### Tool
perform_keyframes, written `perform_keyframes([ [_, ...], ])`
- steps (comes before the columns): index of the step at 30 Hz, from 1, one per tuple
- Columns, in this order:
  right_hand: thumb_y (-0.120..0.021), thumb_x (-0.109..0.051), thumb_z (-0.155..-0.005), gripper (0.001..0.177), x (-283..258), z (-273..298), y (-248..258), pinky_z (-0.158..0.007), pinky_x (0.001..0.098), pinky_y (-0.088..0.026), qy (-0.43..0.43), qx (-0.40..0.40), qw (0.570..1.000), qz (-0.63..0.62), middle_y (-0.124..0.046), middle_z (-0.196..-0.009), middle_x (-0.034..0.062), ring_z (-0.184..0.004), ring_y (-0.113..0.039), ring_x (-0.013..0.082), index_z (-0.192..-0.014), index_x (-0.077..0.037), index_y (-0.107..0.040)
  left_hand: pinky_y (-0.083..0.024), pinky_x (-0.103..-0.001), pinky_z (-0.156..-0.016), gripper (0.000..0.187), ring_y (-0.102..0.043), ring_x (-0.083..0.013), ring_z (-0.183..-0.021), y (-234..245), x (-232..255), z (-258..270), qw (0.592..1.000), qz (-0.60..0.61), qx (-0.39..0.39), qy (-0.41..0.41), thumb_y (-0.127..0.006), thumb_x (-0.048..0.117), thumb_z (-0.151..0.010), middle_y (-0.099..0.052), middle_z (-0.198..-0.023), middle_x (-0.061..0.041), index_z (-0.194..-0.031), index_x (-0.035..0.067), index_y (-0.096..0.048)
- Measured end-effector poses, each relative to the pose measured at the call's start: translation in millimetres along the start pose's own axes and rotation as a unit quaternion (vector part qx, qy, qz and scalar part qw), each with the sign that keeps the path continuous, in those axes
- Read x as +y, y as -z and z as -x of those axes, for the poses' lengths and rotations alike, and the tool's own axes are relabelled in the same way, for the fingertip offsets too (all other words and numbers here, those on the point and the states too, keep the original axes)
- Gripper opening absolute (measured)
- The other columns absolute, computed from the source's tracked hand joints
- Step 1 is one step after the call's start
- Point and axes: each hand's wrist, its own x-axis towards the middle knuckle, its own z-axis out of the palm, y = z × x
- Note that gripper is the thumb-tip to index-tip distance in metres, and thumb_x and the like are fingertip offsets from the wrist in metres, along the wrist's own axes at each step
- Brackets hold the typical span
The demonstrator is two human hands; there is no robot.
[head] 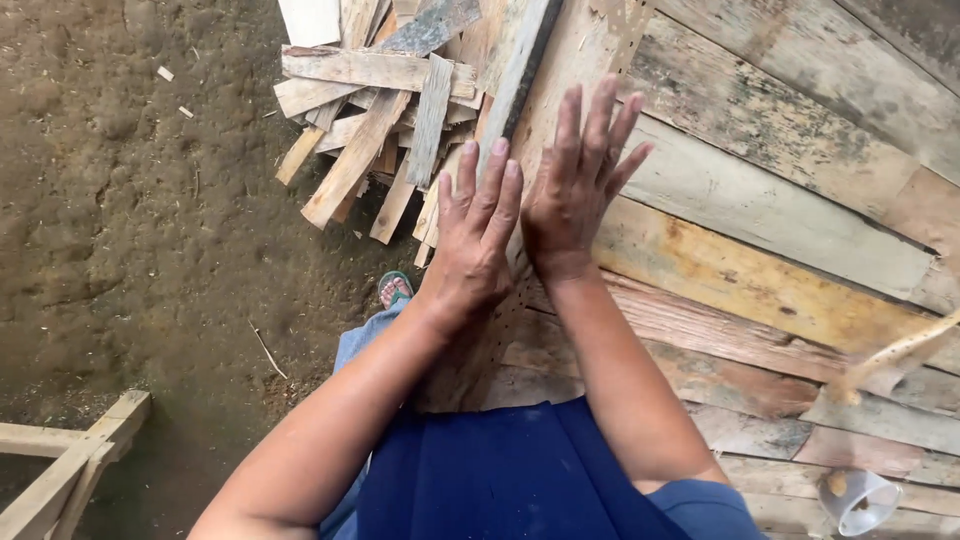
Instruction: The person applies a brown paste from a plastic container onto a perforated wooden strip and presses it onto a wooden surface. The person repeats this process multiple times, applying the paste to different sections of the strip and pressing it down firmly.
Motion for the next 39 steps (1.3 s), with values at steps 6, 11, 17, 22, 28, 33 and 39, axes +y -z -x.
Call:
perform_keyframes([
  [6, -0.045, 0.007, -0.118, 0.067, -8, -6, 55, -0.142, 0.0579, 0.010, -0.040, -0.022, 0.994, -0.098, -0.007, -0.180, 0.0026, -0.170, 0.005, 0.0251, -0.171, -0.024, -0.018, -0.022, -0.076, -0.123, 0.082, -0.011, -0.0401, -0.163, 25, 30, 30, 0.996, 0.003, -0.006, 0.091, -0.058, 0.015, -0.095, -0.012, -0.174, -0.010, -0.166, 0.009, -0.018],
  [11, -0.014, -0.062, -0.116, 0.060, 0, 30, -7, -0.136, 0.0732, -0.001, 0.041, -0.078, 0.996, -0.001, 0.010, -0.177, 0.0009, -0.167, 0.006, 0.0298, -0.169, -0.036, -0.002, -0.032, -0.058, -0.121, 0.075, -0.028, -0.0453, -0.153, 28, 44, 60, 0.992, -0.109, -0.042, 0.055, -0.066, 0.038, -0.098, -0.029, -0.165, -0.021, -0.156, 0.000, -0.036],
  [17, -0.034, -0.038, -0.117, 0.052, 1, 30, 13, -0.139, 0.0586, -0.001, 0.012, -0.038, 0.987, -0.155, -0.011, -0.175, 0.0072, -0.165, -0.002, 0.0270, -0.165, -0.020, -0.028, -0.026, -0.053, -0.131, 0.073, -0.021, -0.0478, -0.156, 23, 34, 66, 0.997, 0.071, -0.003, 0.042, -0.048, -0.006, -0.088, -0.023, -0.166, -0.025, -0.157, -0.004, -0.027],
  [22, -0.055, -0.007, -0.108, 0.060, -25, 81, 51, -0.132, 0.0589, 0.000, 0.051, 0.004, 0.997, -0.061, -0.018, -0.172, 0.0140, -0.162, -0.008, 0.0356, -0.163, -0.015, -0.033, -0.022, -0.051, -0.130, 0.067, -0.025, -0.0420, -0.155, 8, 16, 74, 0.966, 0.222, 0.112, 0.069, -0.039, -0.011, -0.092, -0.032, -0.165, -0.020, -0.158, 0.004, -0.035],
  [28, -0.053, -0.022, -0.103, 0.049, -28, 123, 30, -0.121, 0.0666, -0.015, 0.165, 0.129, 0.976, -0.061, -0.041, -0.161, 0.0169, -0.152, -0.033, 0.0429, -0.153, -0.017, -0.051, -0.026, -0.050, -0.125, 0.061, -0.035, -0.0408, -0.149, 8, 3, 69, 0.963, 0.205, 0.173, 0.019, -0.045, -0.002, -0.093, -0.042, -0.159, -0.021, -0.154, 0.007, -0.047],
  [33, -0.054, -0.021, -0.102, 0.045, -13, 160, 117, -0.127, 0.0603, -0.011, 0.104, 0.148, 0.979, -0.095, -0.045, -0.160, 0.0154, -0.154, -0.033, 0.0406, -0.147, -0.019, -0.058, -0.031, -0.055, -0.119, 0.058, -0.040, -0.0493, -0.142, 12, 4, 71, 0.978, 0.134, 0.150, -0.052, -0.053, -0.005, -0.096, -0.045, -0.153, -0.029, -0.154, 0.003, -0.048],
  [39, -0.072, -0.012, -0.085, 0.057, 172, 205, 144, -0.120, 0.0620, -0.018, -0.046, 0.177, 0.983, 0.015, -0.038, -0.163, 0.0118, -0.154, -0.027, 0.0439, -0.140, -0.025, -0.063, -0.034, -0.058, -0.115, 0.066, -0.039, -0.0517, -0.139, 3, -14, 75, 0.984, 0.055, 0.155, -0.074, -0.065, -0.008, -0.087, -0.043, -0.154, -0.028, -0.152, 0.002, -0.054],
])
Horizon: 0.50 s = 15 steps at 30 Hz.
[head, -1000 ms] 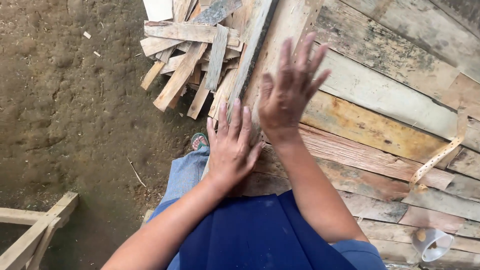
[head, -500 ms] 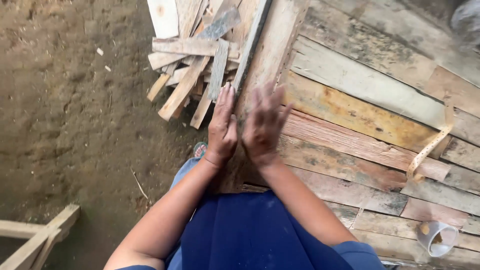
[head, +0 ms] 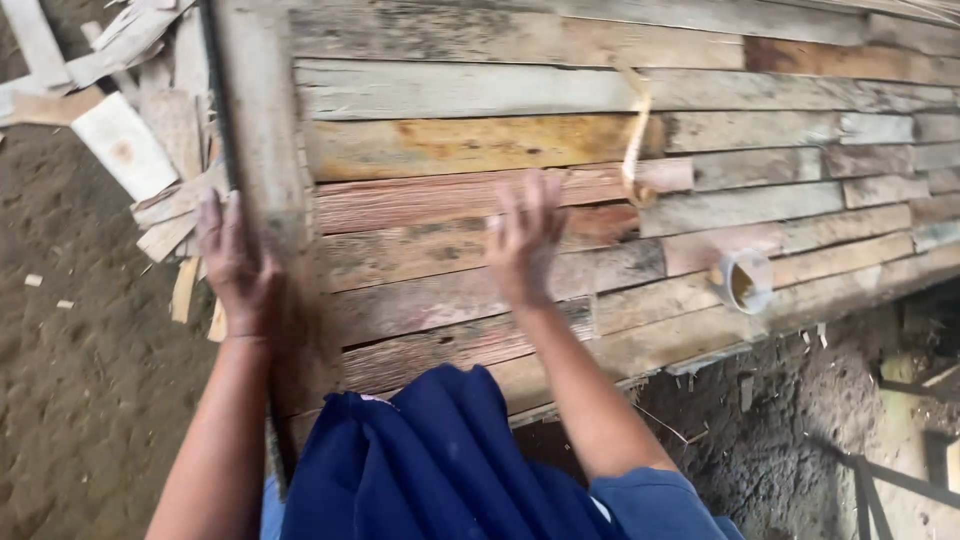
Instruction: The person applies a brown paste from a plastic container onto a perforated wooden strip and presses it onto a wooden surface. The person repeats this process multiple times, applying the paste to different sections of the strip and pressing it down firmly.
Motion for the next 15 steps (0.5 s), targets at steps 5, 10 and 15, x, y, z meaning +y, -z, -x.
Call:
perform_keyframes([
  [5, -0.073, -0.030, -0.088, 0.044, 200, 35, -6, -0.107, 0.0804, -0.024, -0.193, -0.121, 0.956, 0.185, -0.036, -0.162, 0.0167, -0.151, -0.014, 0.0507, -0.131, -0.028, -0.067, -0.031, -0.060, -0.116, 0.064, -0.036, -0.0530, -0.143, 1, 66, 11, 0.996, -0.066, 0.014, -0.064, -0.072, -0.016, -0.077, -0.049, -0.155, -0.026, -0.138, 0.000, -0.069],
  [10, -0.064, -0.027, -0.098, 0.022, 296, 31, 0, -0.107, 0.0805, -0.017, -0.184, -0.100, 0.970, 0.123, -0.066, -0.134, 0.0033, -0.142, -0.043, 0.0345, -0.118, -0.021, -0.071, -0.034, -0.057, -0.115, 0.063, -0.045, -0.0481, -0.141, -47, 173, 49, 0.993, -0.065, -0.037, -0.089, -0.068, -0.012, -0.074, -0.056, -0.150, -0.019, -0.132, 0.012, -0.071],
  [15, -0.067, -0.008, -0.098, 0.021, 292, -1, 142, -0.084, 0.0343, -0.060, -0.234, 0.144, 0.956, -0.102, -0.061, -0.108, 0.0014, -0.095, -0.068, 0.0191, -0.115, -0.019, -0.074, -0.036, -0.062, -0.110, 0.054, -0.038, -0.0415, -0.148, -160, 255, 85, 0.970, -0.143, -0.171, -0.096, -0.073, 0.011, -0.077, -0.052, -0.156, -0.003, -0.128, 0.029, -0.070],
])
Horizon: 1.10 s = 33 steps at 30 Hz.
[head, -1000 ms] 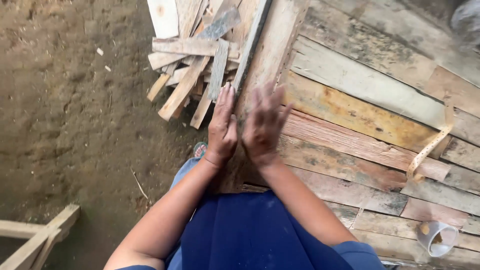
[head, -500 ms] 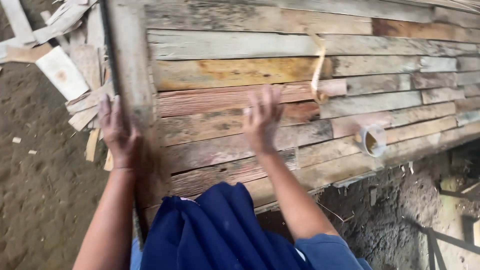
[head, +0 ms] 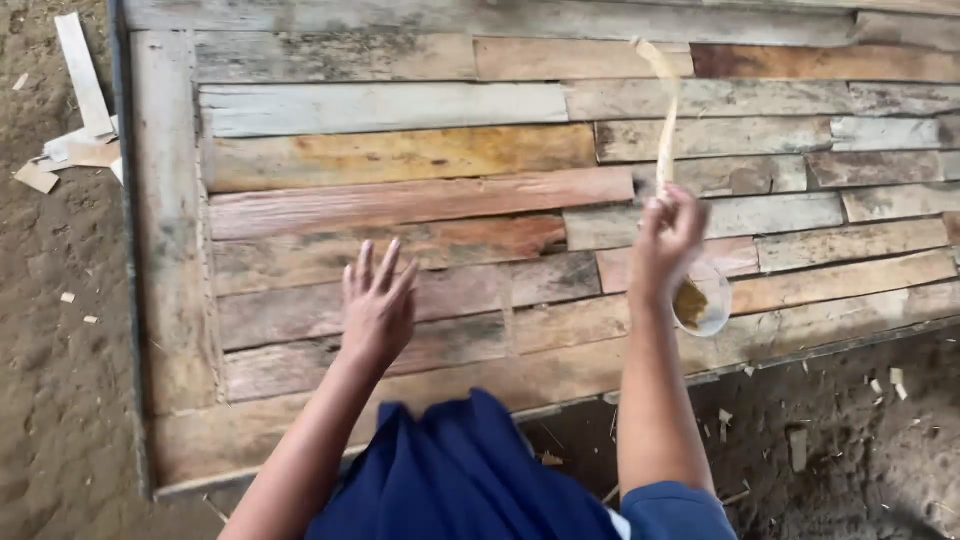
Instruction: The person applies a brown paste from a plastic container onto a perforated wooden strip and presses it onto a wooden surface. The person repeats this process multiple times, applying the paste to different sections of the strip and pressing it down firmly.
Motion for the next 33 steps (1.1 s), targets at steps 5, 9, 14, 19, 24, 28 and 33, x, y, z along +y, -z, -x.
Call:
perform_keyframes([
  [5, -0.075, 0.005, -0.096, 0.031, 50, 12, 105, -0.082, 0.0395, -0.055, -0.002, -0.039, 0.980, -0.195, -0.057, -0.098, 0.0165, -0.077, -0.066, 0.0270, -0.119, 0.004, -0.055, 0.001, -0.079, -0.113, 0.087, 0.001, -0.0480, -0.155, -76, 69, -56, 0.981, -0.038, -0.171, 0.080, -0.069, 0.052, -0.080, -0.018, -0.172, -0.006, -0.158, 0.029, -0.040],
  [9, -0.064, 0.008, -0.101, 0.024, 96, 18, 162, -0.077, 0.0331, -0.054, -0.064, -0.119, 0.968, -0.212, -0.062, -0.103, 0.0186, -0.078, -0.064, 0.0221, -0.123, 0.005, -0.053, -0.001, -0.080, -0.112, 0.092, -0.004, -0.0481, -0.155, -87, 86, -67, 0.983, -0.023, -0.121, 0.134, -0.073, 0.039, -0.072, -0.021, -0.171, -0.007, -0.158, 0.026, -0.042],
  [14, -0.059, 0.009, -0.104, 0.022, 118, 16, 197, -0.067, 0.0264, -0.062, -0.195, -0.163, 0.925, -0.282, -0.060, -0.107, 0.0173, -0.084, -0.068, 0.0235, -0.123, 0.002, -0.050, 0.021, -0.069, -0.112, 0.092, 0.024, -0.0320, -0.151, -71, 96, -70, 0.965, 0.017, -0.191, 0.179, -0.062, 0.045, -0.082, -0.002, -0.172, 0.002, -0.163, 0.027, -0.023],
  [19, -0.060, 0.005, -0.099, 0.015, 87, 0, 200, -0.065, 0.0260, -0.061, -0.157, -0.201, 0.920, -0.297, -0.057, -0.108, 0.0129, -0.078, -0.069, 0.0231, -0.113, 0.000, -0.056, 0.023, -0.068, -0.112, 0.093, 0.026, -0.0294, -0.151, -65, 102, -77, 0.958, 0.021, -0.209, 0.197, -0.062, 0.046, -0.082, 0.001, -0.172, 0.004, -0.163, 0.028, -0.020],
  [24, -0.061, 0.008, -0.093, 0.022, 38, -19, 206, -0.063, 0.0240, -0.062, -0.142, -0.271, 0.896, -0.322, -0.055, -0.118, 0.0137, -0.081, -0.070, 0.0208, -0.114, 0.001, -0.058, 0.031, -0.060, -0.110, 0.103, 0.037, -0.0241, -0.145, -55, 148, -93, 0.937, 0.016, -0.270, 0.222, -0.068, 0.036, -0.085, 0.026, -0.166, 0.001, -0.162, 0.031, 0.000],
  [28, -0.058, 0.005, -0.097, 0.019, 31, -23, 195, -0.057, 0.0240, -0.058, -0.119, -0.290, 0.902, -0.298, -0.060, -0.103, 0.0128, -0.063, -0.062, 0.0156, -0.116, 0.001, -0.058, 0.016, -0.065, -0.117, 0.100, 0.001, -0.0330, -0.159, -64, 238, -96, 0.898, 0.342, -0.275, -0.013, -0.074, 0.042, -0.083, -0.010, -0.172, -0.011, -0.163, 0.022, -0.017],
  [33, -0.064, -0.005, -0.099, 0.019, 49, -32, 193, -0.049, 0.0284, -0.054, -0.162, -0.270, 0.923, -0.221, -0.061, -0.068, 0.0123, -0.046, -0.060, 0.0134, -0.113, 0.008, -0.065, -0.051, -0.053, -0.104, 0.084, -0.061, -0.0390, -0.126, -118, 317, -60, 0.799, 0.536, -0.269, 0.036, -0.079, 0.027, -0.079, -0.063, -0.135, -0.013, -0.155, 0.036, -0.043],
])
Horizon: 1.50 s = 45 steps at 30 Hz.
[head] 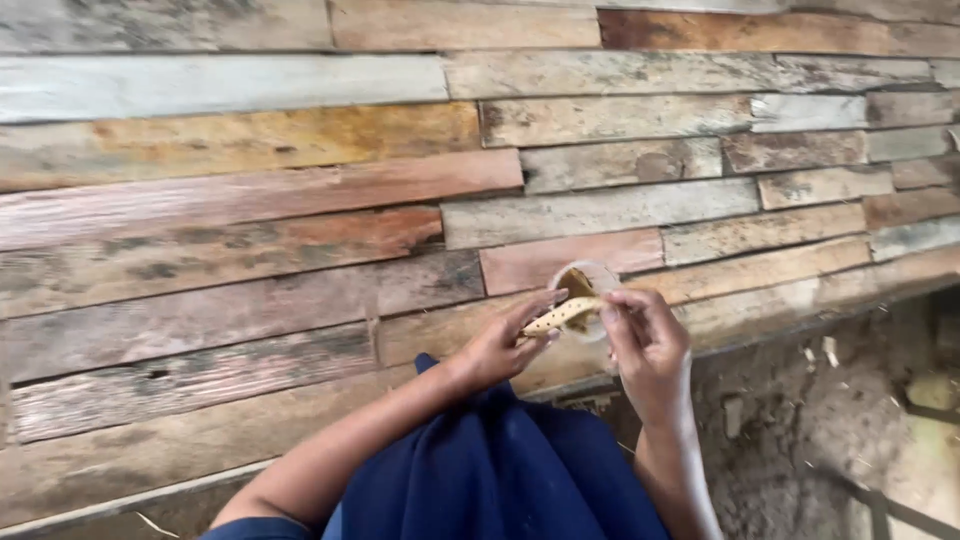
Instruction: The person applies a brown paste from a plastic container onto a perforated wooden strip and presses it onto a wooden surface. The person repeats this process multiple times, applying the paste to different sections of the strip and pressing it down firmly.
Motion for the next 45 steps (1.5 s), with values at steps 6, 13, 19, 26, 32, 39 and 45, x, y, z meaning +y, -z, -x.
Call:
perform_keyframes([
  [6, -0.071, -0.012, -0.101, 0.012, 18, -35, 66, -0.078, 0.0341, -0.059, -0.029, -0.010, 0.978, 0.208, -0.074, -0.098, 0.0138, -0.089, -0.073, 0.0238, -0.105, -0.003, -0.078, -0.059, -0.048, -0.079, 0.056, -0.075, -0.0316, -0.095, -13, -5, 6, 0.982, -0.160, -0.020, 0.100, -0.073, 0.046, -0.085, -0.076, -0.098, -0.005, -0.135, 0.039, -0.052],
  [13, -0.077, -0.025, -0.088, 0.021, 72, -86, 131, -0.084, 0.0445, -0.055, -0.166, -0.126, 0.931, 0.299, -0.078, -0.094, 0.0124, -0.089, -0.069, 0.0277, -0.107, -0.016, -0.079, -0.060, -0.052, -0.074, 0.020, -0.073, -0.0403, -0.080, -31, -8, -21, 0.937, -0.298, -0.032, 0.180, -0.050, 0.041, -0.097, -0.069, -0.085, -0.006, -0.103, 0.026, -0.060],
  [19, -0.070, -0.002, -0.090, 0.028, 153, -102, 123, -0.104, 0.0565, -0.039, 0.242, 0.100, 0.834, 0.486, -0.062, -0.125, 0.0152, -0.121, -0.053, 0.0390, -0.118, -0.006, -0.072, -0.055, -0.031, -0.058, 0.025, -0.067, -0.0160, -0.049, -51, -34, -31, 0.934, -0.083, 0.021, 0.346, -0.054, 0.038, -0.086, -0.068, -0.053, 0.002, -0.077, 0.020, -0.069],
  [26, -0.066, -0.015, -0.089, 0.067, 184, 15, 18, -0.110, 0.0551, -0.044, 0.336, -0.209, 0.873, 0.284, -0.055, -0.147, 0.0218, -0.138, -0.051, 0.0373, -0.151, -0.001, -0.047, -0.050, -0.028, -0.040, 0.032, -0.061, -0.0167, -0.035, -61, -40, -39, 0.925, -0.030, 0.053, 0.375, -0.056, 0.033, -0.086, -0.068, -0.049, -0.006, -0.068, 0.014, -0.074],
  [32, -0.070, -0.038, -0.094, 0.070, 223, 2, 22, -0.110, 0.0720, -0.034, 0.259, -0.296, 0.809, 0.436, -0.044, -0.161, 0.0042, -0.151, -0.033, 0.0245, -0.154, -0.014, -0.042, -0.045, -0.028, -0.036, 0.033, -0.057, -0.0189, -0.033, -61, -28, -40, 0.930, -0.014, 0.062, 0.363, -0.058, 0.027, -0.086, -0.064, -0.046, -0.011, -0.065, 0.006, -0.073],
  [39, -0.034, -0.049, -0.108, 0.062, 188, -10, 24, -0.123, 0.0645, -0.009, 0.189, -0.406, 0.720, 0.530, -0.034, -0.166, 0.0046, -0.154, -0.025, 0.0194, -0.161, -0.015, -0.029, -0.044, -0.026, -0.034, 0.027, -0.056, -0.0201, -0.032, -60, 64, -3, 0.926, 0.102, 0.120, 0.343, -0.060, 0.017, -0.082, -0.061, -0.044, -0.016, -0.065, 0.001, -0.071],
  [45, -0.036, -0.048, -0.103, 0.068, 221, -14, 17, -0.123, 0.0659, -0.003, 0.241, -0.392, 0.706, 0.539, -0.026, -0.166, 0.0055, -0.155, -0.016, 0.0205, -0.160, -0.013, -0.023, -0.039, -0.026, -0.035, 0.037, -0.056, -0.0178, -0.034, -44, 153, 41, 0.959, 0.123, 0.072, 0.246, -0.054, 0.019, -0.097, -0.062, -0.045, -0.015, -0.066, 0.001, -0.065],
])
